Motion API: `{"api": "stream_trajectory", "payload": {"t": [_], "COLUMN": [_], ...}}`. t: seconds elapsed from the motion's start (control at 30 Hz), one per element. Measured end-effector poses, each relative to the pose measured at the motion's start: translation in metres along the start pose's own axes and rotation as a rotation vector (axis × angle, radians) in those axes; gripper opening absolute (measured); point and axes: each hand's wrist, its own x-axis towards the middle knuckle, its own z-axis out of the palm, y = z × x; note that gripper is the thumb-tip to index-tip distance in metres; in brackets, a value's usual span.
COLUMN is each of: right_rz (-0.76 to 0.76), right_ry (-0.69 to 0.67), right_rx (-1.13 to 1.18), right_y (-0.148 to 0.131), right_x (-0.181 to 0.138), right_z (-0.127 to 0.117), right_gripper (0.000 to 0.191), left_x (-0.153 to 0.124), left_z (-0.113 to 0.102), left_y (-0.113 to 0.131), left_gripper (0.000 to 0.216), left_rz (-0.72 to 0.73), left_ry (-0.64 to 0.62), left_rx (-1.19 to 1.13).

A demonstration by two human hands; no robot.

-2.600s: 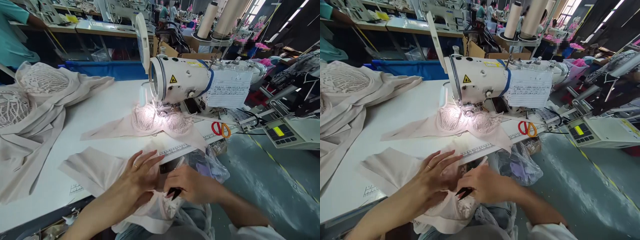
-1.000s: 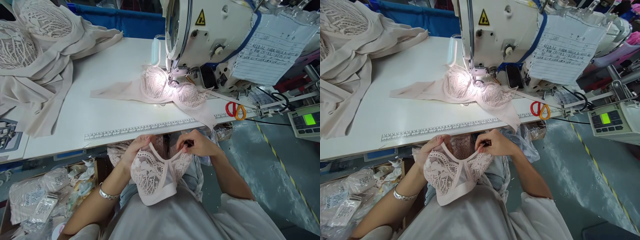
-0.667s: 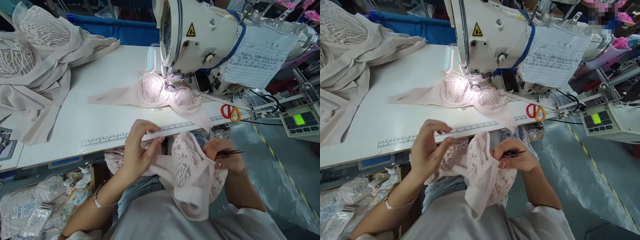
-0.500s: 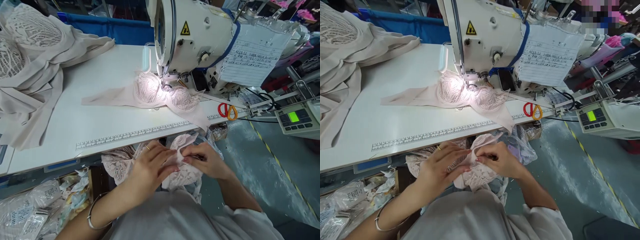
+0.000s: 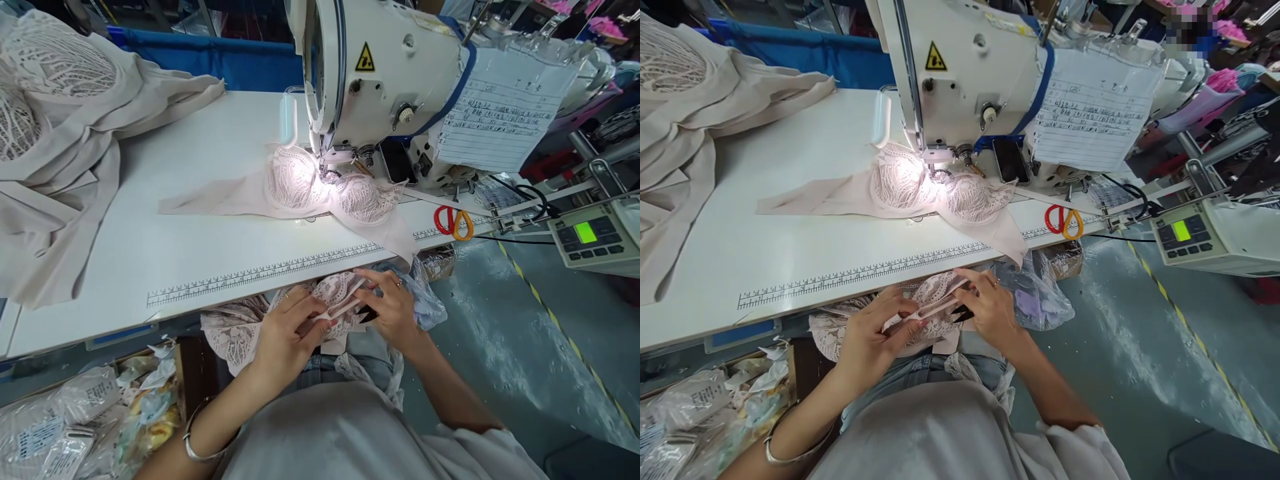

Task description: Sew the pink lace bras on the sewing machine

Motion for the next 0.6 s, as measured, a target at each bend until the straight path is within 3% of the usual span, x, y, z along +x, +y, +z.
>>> {"api": "stream_trajectory", "payload": {"t": [0.1,0.23,0.33,0.4,0.6], "right_rz": [-0.027,-0.034,0.010,0.044,0.140], "right_ry": [-0.089,-0.250,-0.407,-0.393,-0.186], "right_rx": [0.016,0.519,0.777,0.782,0.636], "right_y": [0.004,0.012,0.025,0.032,0.034], "right_x": [0.001,0.009,0.012,0.011,0.007], "right_z": [0.003,-0.016,-0.037,-0.044,-0.042], "right_gripper": [0.034,0.027,0.034,0.034,0.019], "left_x": [0.001,0.004,0.002,-0.002,-0.008], "left_z": [-0.004,-0.022,-0.038,-0.043,-0.041], "left_y": [-0.001,-0.013,-0.022,-0.026,-0.025], "left_gripper": [0.008,0.009,0.008,0.008,0.004], "left_rz": [-0.054,-0.205,-0.318,-0.338,-0.240], "left_ry": [-0.006,0.025,0.062,0.086,0.158], "left_rx": [-0.133,-0.262,-0.307,-0.300,-0.238]}}
